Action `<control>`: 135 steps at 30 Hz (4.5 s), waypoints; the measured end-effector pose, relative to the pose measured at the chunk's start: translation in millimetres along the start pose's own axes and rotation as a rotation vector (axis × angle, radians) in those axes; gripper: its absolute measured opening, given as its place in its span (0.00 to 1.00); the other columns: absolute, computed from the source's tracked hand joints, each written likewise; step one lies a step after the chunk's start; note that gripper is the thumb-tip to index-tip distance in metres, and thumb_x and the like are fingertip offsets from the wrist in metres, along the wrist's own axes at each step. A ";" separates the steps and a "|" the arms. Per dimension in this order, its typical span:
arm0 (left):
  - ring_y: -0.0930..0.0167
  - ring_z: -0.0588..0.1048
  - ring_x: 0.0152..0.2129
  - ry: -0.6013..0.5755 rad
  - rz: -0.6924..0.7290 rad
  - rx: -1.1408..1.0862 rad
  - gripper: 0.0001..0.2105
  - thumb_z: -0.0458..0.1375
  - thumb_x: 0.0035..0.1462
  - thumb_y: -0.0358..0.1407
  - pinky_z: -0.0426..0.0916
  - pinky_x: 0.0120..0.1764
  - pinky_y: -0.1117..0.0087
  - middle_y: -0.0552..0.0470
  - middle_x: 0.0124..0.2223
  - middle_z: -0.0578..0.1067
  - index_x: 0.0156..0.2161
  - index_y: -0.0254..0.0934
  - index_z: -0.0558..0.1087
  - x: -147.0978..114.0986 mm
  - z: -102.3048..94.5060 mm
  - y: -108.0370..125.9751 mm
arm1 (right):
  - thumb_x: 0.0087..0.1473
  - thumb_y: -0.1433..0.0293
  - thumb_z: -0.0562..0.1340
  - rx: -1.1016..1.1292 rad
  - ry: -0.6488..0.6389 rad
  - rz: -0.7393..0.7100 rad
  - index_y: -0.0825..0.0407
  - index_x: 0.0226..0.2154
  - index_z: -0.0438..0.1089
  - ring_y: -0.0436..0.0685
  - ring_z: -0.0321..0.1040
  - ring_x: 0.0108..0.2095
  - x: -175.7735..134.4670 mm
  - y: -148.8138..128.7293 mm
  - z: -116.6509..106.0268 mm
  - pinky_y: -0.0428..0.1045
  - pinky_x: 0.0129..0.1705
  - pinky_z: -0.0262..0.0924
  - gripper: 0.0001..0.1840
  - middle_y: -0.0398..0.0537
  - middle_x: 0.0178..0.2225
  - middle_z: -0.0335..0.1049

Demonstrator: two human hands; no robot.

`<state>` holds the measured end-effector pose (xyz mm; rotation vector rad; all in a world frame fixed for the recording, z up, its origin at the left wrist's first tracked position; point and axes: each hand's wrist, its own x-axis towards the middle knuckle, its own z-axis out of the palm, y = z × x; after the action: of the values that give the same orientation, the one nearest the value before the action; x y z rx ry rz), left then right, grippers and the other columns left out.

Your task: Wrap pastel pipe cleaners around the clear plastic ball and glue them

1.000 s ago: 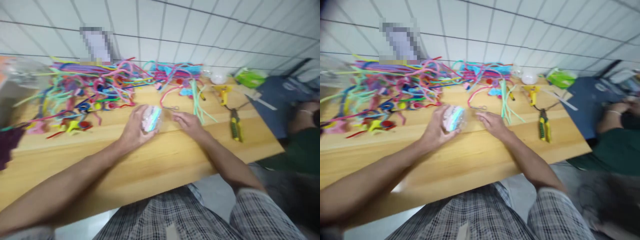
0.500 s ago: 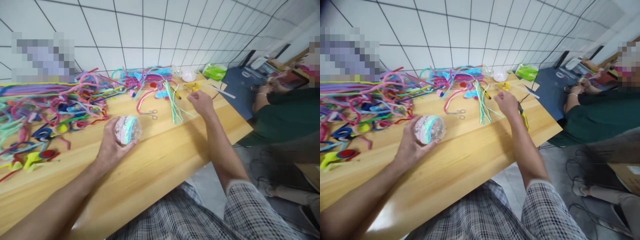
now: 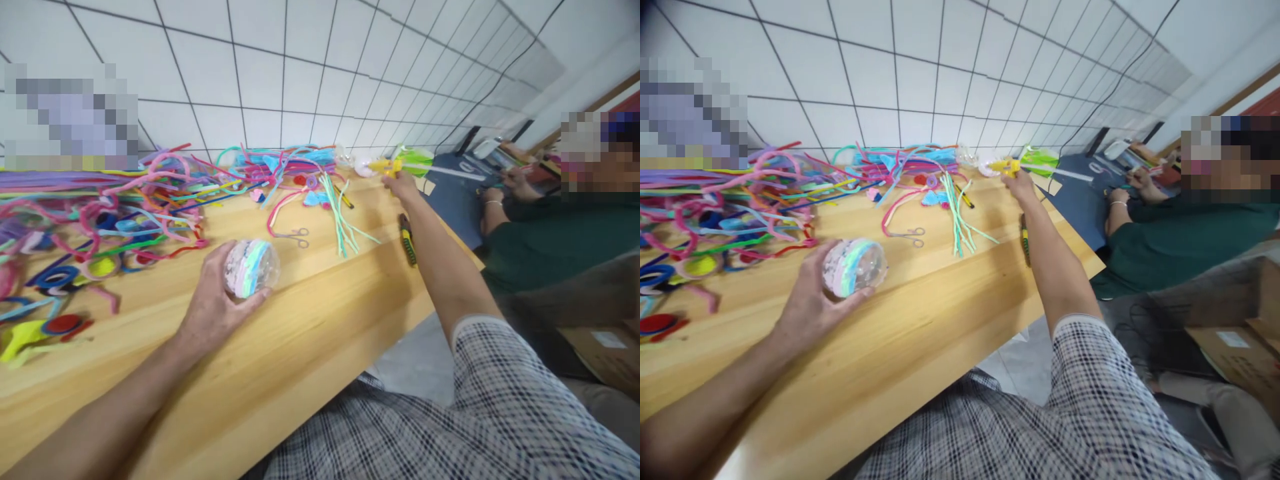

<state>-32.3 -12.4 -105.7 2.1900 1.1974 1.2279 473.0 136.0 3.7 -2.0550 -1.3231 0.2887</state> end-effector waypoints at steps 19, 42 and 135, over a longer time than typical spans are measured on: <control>0.47 0.70 0.72 0.057 -0.065 -0.008 0.50 0.74 0.60 0.52 0.69 0.73 0.39 0.34 0.73 0.66 0.77 0.41 0.54 4.1 5.8 2.3 | 0.61 0.48 0.73 0.520 -0.412 -0.507 0.45 0.45 0.81 0.64 0.84 0.46 -176.3 -86.7 12.7 0.60 0.49 0.82 0.20 0.48 0.46 0.86; 0.48 0.66 0.75 0.002 -0.011 -0.035 0.52 0.73 0.65 0.51 0.66 0.76 0.40 0.33 0.76 0.64 0.80 0.44 0.47 7.1 10.7 9.7 | 0.74 0.56 0.60 0.094 -0.297 -1.098 0.37 0.60 0.78 0.69 0.86 0.47 -211.2 -33.2 76.6 0.63 0.49 0.80 0.19 0.51 0.49 0.88; 0.49 0.70 0.73 -0.015 0.055 -0.065 0.48 0.70 0.67 0.58 0.69 0.74 0.43 0.34 0.74 0.67 0.80 0.44 0.52 8.6 7.6 11.8 | 0.80 0.61 0.53 -0.023 -0.108 -1.412 0.50 0.59 0.72 0.61 0.82 0.40 -222.0 -67.4 57.4 0.56 0.42 0.70 0.17 0.54 0.44 0.87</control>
<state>-17.8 -11.6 -97.9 2.1937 1.0827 1.2526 292.2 -16.0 -33.0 -0.7119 -2.4333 -0.2634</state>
